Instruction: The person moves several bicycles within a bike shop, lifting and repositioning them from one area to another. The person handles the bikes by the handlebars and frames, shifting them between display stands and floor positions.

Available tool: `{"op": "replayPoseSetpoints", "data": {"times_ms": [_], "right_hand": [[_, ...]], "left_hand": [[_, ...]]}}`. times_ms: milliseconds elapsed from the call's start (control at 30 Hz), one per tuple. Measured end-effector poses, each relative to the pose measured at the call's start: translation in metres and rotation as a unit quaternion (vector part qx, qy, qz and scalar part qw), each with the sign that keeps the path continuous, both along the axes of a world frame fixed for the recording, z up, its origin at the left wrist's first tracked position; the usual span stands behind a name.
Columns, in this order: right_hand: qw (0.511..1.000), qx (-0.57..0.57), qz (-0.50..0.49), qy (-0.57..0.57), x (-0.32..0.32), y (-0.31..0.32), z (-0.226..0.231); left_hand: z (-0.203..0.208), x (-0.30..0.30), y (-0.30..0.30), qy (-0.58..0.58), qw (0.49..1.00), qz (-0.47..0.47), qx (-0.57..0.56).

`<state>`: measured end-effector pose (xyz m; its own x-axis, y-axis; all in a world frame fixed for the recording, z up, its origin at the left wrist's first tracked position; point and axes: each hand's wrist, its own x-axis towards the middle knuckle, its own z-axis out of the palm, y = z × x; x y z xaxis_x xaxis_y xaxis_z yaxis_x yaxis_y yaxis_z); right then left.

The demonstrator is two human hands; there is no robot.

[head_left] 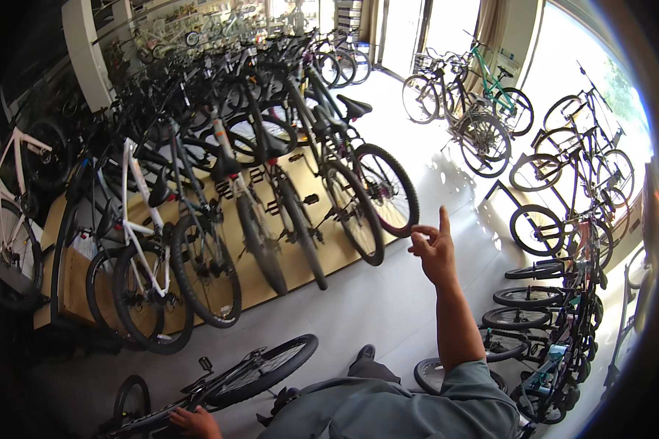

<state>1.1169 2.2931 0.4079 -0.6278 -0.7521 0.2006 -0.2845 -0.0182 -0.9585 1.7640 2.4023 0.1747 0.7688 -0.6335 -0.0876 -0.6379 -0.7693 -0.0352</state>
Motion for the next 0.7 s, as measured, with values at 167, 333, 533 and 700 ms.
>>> {"op": "replayPoseSetpoints", "data": {"times_ms": [167,333,533,700], "right_hand": [[0.974,-0.201,0.022,0.099,-0.082,0.011,0.071],[0.960,-0.248,-0.024,0.130,-0.154,0.019,0.099],[0.948,-0.232,-0.083,0.202,-0.220,0.042,0.083],[0.981,-0.019,-0.021,0.191,-0.267,0.040,0.040]], "left_hand": [[-0.041,-0.061,-0.021,-0.173,0.981,-0.071,-0.048],[-0.066,-0.215,-0.050,0.108,0.983,-0.139,0.050],[-0.098,-0.351,-0.100,0.412,0.796,-0.379,0.229],[-0.127,-0.399,-0.151,0.369,0.746,-0.422,0.358]]}}
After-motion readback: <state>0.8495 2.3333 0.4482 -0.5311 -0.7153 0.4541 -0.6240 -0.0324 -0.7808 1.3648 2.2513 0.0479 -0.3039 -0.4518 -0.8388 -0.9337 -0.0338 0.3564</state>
